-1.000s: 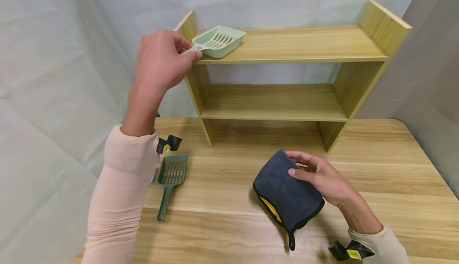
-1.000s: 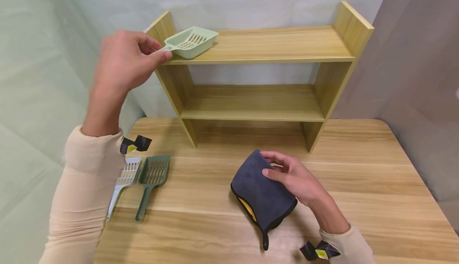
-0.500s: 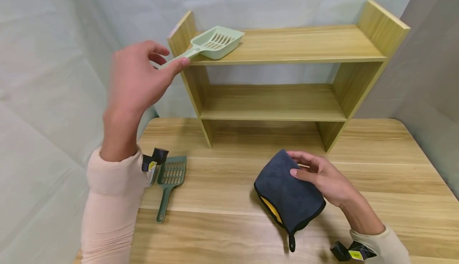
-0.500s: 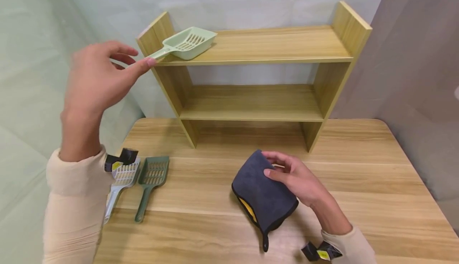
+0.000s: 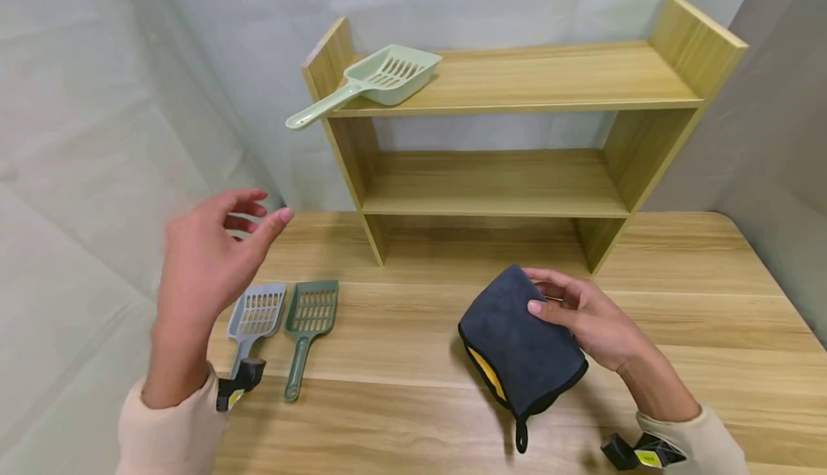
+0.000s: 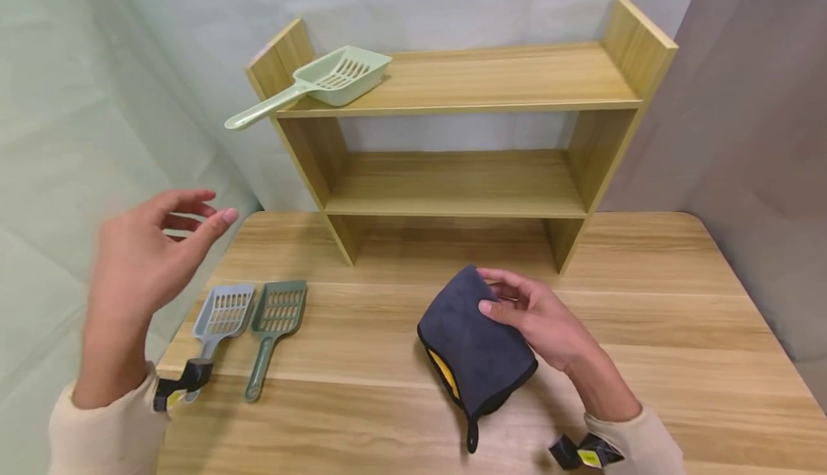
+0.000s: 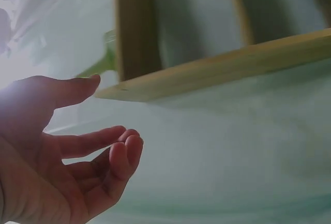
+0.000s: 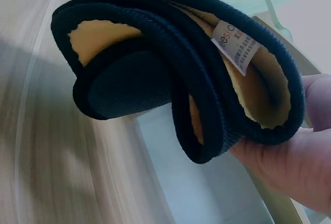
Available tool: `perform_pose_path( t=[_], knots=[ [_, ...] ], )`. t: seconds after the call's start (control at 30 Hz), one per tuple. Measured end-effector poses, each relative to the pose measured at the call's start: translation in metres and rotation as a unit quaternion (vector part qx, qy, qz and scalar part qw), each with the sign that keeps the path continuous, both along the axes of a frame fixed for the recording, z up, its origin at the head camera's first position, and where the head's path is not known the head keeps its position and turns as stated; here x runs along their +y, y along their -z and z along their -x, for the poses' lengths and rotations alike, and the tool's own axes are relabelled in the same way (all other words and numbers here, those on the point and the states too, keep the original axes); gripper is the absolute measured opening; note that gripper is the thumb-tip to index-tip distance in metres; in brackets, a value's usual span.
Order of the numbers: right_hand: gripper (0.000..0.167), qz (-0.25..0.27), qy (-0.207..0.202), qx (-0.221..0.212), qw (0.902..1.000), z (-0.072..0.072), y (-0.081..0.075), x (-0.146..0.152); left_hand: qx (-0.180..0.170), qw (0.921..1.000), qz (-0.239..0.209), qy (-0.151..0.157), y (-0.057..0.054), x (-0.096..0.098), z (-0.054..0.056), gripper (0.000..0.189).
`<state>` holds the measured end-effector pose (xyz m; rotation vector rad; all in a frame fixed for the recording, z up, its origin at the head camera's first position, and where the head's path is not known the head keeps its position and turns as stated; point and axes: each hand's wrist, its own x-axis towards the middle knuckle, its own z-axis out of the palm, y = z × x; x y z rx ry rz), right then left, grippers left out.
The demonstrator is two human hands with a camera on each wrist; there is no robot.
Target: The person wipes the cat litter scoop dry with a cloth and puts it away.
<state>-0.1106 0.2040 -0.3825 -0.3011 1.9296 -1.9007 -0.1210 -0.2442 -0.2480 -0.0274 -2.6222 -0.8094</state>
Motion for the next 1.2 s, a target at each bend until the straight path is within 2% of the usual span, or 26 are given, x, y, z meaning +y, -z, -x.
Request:
perform_pose_path(
  t=[0.13, 0.27, 0.37, 0.47, 0.7, 0.9, 1.03, 1.2],
  knots=[
    [0.054, 0.040, -0.012, -0.004, 0.9991, 0.001, 0.002, 0.002, -0.018, 0.9997, -0.010, 0.016, 0.035, -0.012, -0.008, 0.055],
    [0.053, 0.052, -0.013, -0.001, 0.9985, 0.001, 0.004, 0.003, -0.039, 0.9989, -0.014, 0.022, 0.067, -0.025, -0.016, 0.057],
    [0.054, 0.044, -0.007, 0.003, 0.9990, 0.002, 0.005, 0.004, -0.064, 0.9973, -0.023, 0.028, 0.086, -0.032, -0.022, 0.059],
    [0.055, 0.038, -0.005, 0.007, 0.9993, 0.003, 0.006, 0.004, -0.106, 0.9931, -0.036, 0.035, 0.101, -0.038, -0.030, 0.064],
    [0.056, 0.034, -0.005, -0.004, 0.9994, 0.003, 0.007, 0.002, -0.199, 0.9757, -0.065, 0.065, 0.127, -0.046, -0.043, 0.077],
    [0.056, 0.036, -0.006, -0.005, 0.9993, 0.004, 0.008, 0.002, -0.246, 0.9611, -0.100, 0.075, 0.146, -0.053, -0.050, 0.083],
    [0.056, 0.034, -0.006, -0.004, 0.9994, 0.004, 0.009, 0.003, -0.264, 0.9547, -0.117, 0.070, 0.160, -0.057, -0.054, 0.084],
    [0.058, 0.026, -0.003, 0.000, 0.9997, 0.004, 0.009, 0.003, -0.291, 0.9474, -0.128, 0.034, 0.171, -0.061, -0.059, 0.083]
  ],
)
